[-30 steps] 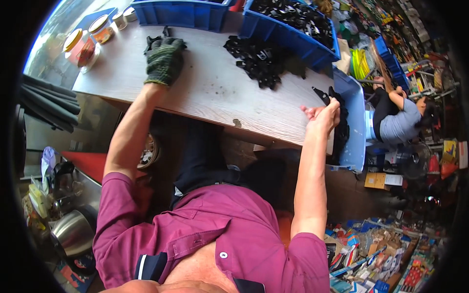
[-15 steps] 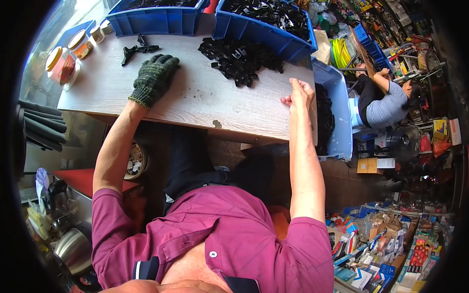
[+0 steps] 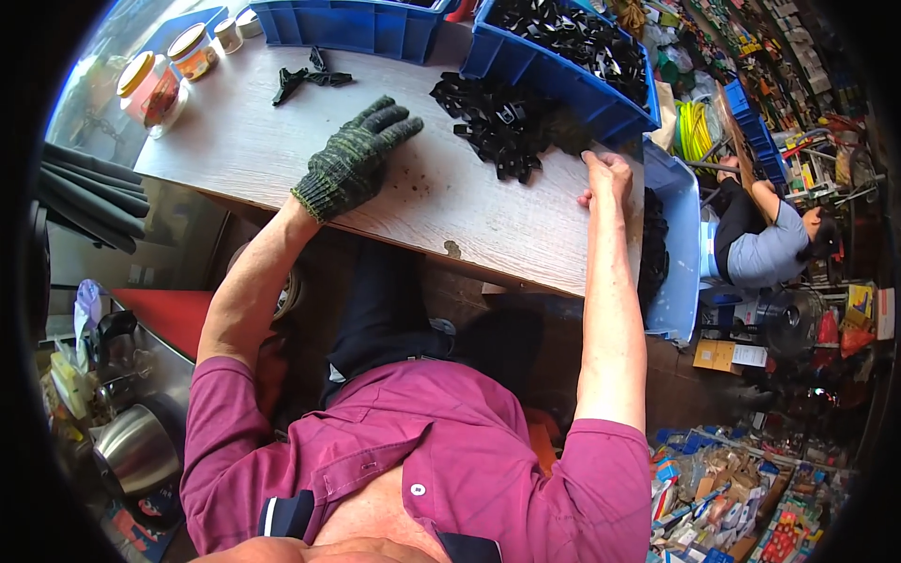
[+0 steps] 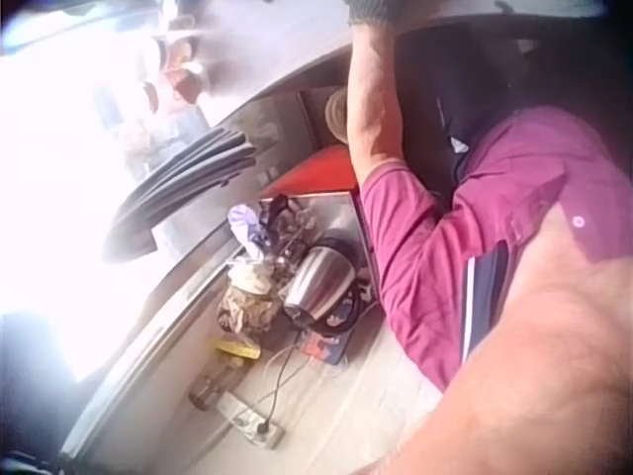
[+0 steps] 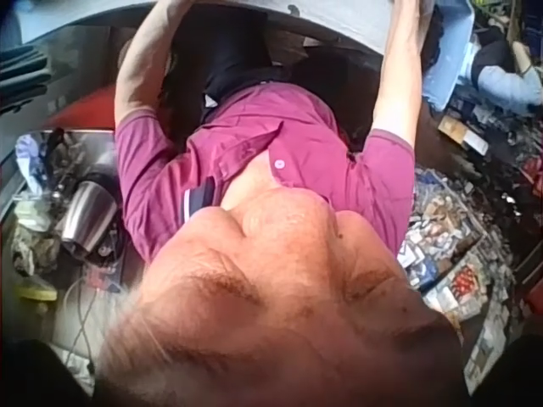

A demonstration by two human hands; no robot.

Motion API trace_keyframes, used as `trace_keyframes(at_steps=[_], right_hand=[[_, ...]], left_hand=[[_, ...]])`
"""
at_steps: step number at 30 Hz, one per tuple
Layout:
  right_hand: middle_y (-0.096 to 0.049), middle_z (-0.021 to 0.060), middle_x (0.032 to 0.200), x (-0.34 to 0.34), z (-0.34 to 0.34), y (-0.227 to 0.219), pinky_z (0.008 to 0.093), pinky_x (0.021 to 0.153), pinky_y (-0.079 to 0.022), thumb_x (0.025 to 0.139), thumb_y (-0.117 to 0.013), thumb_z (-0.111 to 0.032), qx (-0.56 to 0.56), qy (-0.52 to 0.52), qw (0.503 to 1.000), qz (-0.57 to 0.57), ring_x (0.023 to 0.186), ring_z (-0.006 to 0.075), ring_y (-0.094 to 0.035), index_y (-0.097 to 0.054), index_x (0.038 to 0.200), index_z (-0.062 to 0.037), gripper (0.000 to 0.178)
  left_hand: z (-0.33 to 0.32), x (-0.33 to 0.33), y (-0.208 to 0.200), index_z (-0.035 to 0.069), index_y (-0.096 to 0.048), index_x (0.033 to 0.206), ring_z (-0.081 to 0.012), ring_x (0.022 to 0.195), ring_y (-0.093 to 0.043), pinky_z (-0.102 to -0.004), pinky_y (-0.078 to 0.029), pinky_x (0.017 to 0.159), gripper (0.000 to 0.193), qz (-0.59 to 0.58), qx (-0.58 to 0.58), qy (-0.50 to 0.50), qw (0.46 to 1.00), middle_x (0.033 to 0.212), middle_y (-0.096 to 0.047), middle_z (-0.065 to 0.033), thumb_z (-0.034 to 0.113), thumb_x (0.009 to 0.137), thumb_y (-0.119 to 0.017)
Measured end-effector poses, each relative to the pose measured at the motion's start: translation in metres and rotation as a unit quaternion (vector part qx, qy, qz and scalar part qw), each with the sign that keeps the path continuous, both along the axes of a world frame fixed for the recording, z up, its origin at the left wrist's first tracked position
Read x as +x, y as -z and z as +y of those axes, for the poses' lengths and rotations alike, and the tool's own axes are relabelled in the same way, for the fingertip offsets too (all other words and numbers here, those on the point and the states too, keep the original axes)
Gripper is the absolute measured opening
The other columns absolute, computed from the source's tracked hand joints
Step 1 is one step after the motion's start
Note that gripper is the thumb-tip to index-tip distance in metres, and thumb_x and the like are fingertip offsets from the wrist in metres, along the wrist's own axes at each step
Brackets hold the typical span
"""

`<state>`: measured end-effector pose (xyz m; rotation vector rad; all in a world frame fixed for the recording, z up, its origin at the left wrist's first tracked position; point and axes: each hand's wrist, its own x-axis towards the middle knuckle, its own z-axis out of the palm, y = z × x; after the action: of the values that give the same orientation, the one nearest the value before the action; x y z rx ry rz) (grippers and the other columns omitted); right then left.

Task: Sorting and assembling small black plastic components at a factory workbench.

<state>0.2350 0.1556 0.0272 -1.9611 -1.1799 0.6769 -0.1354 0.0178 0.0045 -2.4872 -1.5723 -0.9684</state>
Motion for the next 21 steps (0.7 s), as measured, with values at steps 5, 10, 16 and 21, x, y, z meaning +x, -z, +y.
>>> trace_keyframes(at_steps=[5,10,16,21], right_hand=[[-0.061,0.0065,0.068,-0.007,-0.005,-0.006,0.0316,0.036,-0.046,0.082,-0.077,-0.03,0.014,-0.042,0.997,-0.064,0.042,0.0138,-0.048,-0.071,0.102,-0.0041,0.033],[-0.061,0.0079,0.06,-0.013,-0.009,-0.01,0.0313,0.038,-0.047,0.082,-0.074,-0.031,0.012,-0.049,0.995,-0.089,0.043,0.0146,-0.053,-0.072,0.1,-0.0016,0.034],[-0.06,0.0089,0.06,0.004,-0.006,0.002,0.0312,0.038,-0.047,0.082,-0.073,-0.032,0.016,-0.022,0.999,-0.031,0.042,0.0157,-0.053,-0.07,0.098,0.0027,0.038],[-0.051,0.0052,0.058,0.013,-0.018,0.004,0.0345,0.04,-0.053,0.084,-0.074,-0.033,0.035,0.008,0.991,0.127,0.041,0.0145,-0.048,-0.063,0.088,0.0011,0.036]], left_hand=[[-0.005,-0.001,0.0,0.007,-0.066,0.116,-0.0391,0.113,-0.06,-0.0495,-0.047,0.1,0.032,-0.065,0.105,-0.199,0.972,0.114,-0.067,-0.0177,0.021,0.088,-0.068],[-0.01,0.008,-0.001,0.009,-0.069,0.09,-0.0357,0.087,-0.063,-0.0495,-0.047,0.083,0.026,-0.047,0.113,-0.262,0.957,0.084,-0.068,-0.0122,0.034,0.093,-0.064],[-0.013,0.023,0.002,0.012,-0.069,0.084,-0.0347,0.09,-0.062,-0.0499,-0.046,0.085,0.018,-0.023,0.049,-0.259,0.964,0.086,-0.067,-0.0098,0.028,0.089,-0.066],[-0.022,0.038,0.0,0.018,-0.071,0.091,-0.0342,0.094,-0.062,-0.0504,-0.047,0.083,0.009,-0.06,0.007,-0.209,0.976,0.089,-0.068,-0.0083,0.022,0.085,-0.066]])
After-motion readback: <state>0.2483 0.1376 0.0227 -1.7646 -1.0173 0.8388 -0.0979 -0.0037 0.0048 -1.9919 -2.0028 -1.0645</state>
